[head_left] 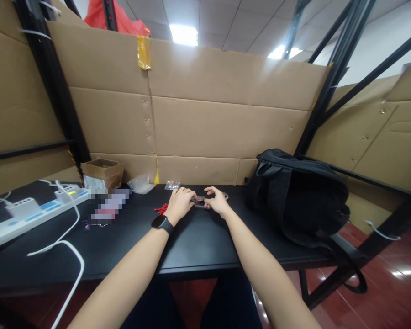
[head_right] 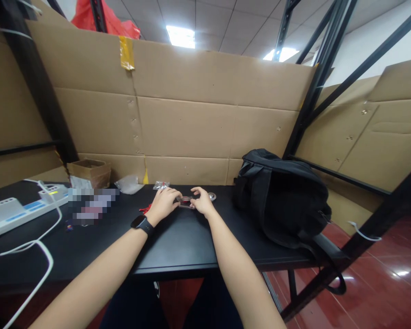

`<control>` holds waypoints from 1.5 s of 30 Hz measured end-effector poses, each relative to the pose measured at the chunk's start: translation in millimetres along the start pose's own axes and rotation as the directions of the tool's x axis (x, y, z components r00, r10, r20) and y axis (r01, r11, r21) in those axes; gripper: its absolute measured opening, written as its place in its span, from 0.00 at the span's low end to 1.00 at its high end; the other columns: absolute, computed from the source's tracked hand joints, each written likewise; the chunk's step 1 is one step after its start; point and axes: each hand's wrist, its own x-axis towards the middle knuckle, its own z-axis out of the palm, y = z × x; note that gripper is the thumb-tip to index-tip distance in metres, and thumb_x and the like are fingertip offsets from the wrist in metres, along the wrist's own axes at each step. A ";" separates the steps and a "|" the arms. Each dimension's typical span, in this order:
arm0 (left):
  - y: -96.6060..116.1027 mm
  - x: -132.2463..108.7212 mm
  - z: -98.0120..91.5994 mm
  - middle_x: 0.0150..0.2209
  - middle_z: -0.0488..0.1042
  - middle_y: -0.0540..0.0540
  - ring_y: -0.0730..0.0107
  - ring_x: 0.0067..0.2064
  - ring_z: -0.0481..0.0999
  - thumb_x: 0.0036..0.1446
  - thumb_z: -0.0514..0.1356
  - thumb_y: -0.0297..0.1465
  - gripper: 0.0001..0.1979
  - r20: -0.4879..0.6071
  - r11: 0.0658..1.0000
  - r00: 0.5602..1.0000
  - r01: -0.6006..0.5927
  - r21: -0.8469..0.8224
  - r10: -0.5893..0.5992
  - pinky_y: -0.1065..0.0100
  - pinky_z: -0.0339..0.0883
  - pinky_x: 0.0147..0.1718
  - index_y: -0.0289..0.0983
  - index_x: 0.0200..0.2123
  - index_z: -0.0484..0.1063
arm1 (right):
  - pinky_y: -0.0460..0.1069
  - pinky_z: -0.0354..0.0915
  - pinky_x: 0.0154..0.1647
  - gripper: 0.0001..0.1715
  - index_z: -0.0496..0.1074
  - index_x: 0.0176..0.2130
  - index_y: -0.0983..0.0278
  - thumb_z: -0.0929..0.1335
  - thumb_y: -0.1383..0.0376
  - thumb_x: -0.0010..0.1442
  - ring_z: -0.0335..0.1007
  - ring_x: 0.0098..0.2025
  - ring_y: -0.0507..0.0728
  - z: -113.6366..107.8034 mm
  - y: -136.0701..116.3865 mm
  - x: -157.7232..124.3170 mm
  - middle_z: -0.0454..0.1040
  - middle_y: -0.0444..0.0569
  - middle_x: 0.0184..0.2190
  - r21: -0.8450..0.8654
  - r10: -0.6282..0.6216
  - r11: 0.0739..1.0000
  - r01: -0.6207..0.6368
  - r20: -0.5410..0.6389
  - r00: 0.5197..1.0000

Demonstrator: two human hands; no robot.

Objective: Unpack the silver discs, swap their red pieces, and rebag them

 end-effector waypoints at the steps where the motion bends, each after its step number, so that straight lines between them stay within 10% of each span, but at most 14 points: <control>1: -2.5 0.1 -0.7 0.45 0.78 0.45 0.53 0.52 0.70 0.59 0.59 0.30 0.08 -0.012 1.000 1.000 0.008 -0.003 -0.008 0.53 0.55 0.56 0.44 0.41 0.76 | 0.43 0.67 0.20 0.25 0.68 0.47 0.61 0.71 0.73 0.47 0.71 0.22 0.45 0.2 -2.2 -1.3 0.66 0.48 0.47 0.073 0.030 0.997 -0.030 0.006 1.000; 9: -11.8 7.3 -3.2 0.40 0.81 0.47 0.61 0.45 0.76 0.63 0.56 0.35 0.10 -0.202 0.974 0.975 0.043 -0.222 -0.089 0.61 0.64 0.50 0.42 0.38 0.78 | 0.43 0.68 0.25 0.17 0.72 0.46 0.61 0.69 0.54 0.61 0.79 0.31 0.53 -14.1 -30.5 -12.5 0.76 0.51 0.42 0.355 0.176 0.901 -0.250 0.227 0.958; 18: -16.4 6.8 4.1 0.38 0.82 0.46 0.63 0.41 0.80 0.57 0.60 0.35 0.09 -0.149 0.857 0.956 0.150 -0.493 -0.253 0.64 0.71 0.46 0.39 0.37 0.79 | 0.44 0.70 0.28 0.17 0.76 0.44 0.63 0.75 0.63 0.53 0.79 0.32 0.53 -11.0 -16.1 -8.7 0.79 0.53 0.43 0.199 0.048 0.975 -0.094 0.227 0.973; 37: -19.9 7.6 -0.4 0.40 0.81 0.46 0.62 0.43 0.78 0.59 0.61 0.38 0.10 -0.186 0.941 0.978 0.028 -0.338 -0.096 0.63 0.66 0.49 0.41 0.34 0.81 | 0.50 0.72 0.37 0.19 0.79 0.33 0.67 0.78 0.56 0.45 0.78 0.32 0.56 -10.4 -15.8 -1.6 0.80 0.51 0.28 0.125 0.002 0.992 -0.001 -0.012 1.000; 45: -16.4 -1.8 -0.4 0.43 0.80 0.49 0.56 0.49 0.74 0.56 0.63 0.42 0.09 -0.050 0.972 0.990 0.120 -0.202 -0.132 0.57 0.61 0.51 0.47 0.35 0.81 | 0.52 0.71 0.43 0.15 0.81 0.34 0.65 0.76 0.58 0.47 0.78 0.35 0.57 -17.9 -17.1 -6.2 0.82 0.51 0.31 0.009 -0.036 0.999 0.035 0.139 0.990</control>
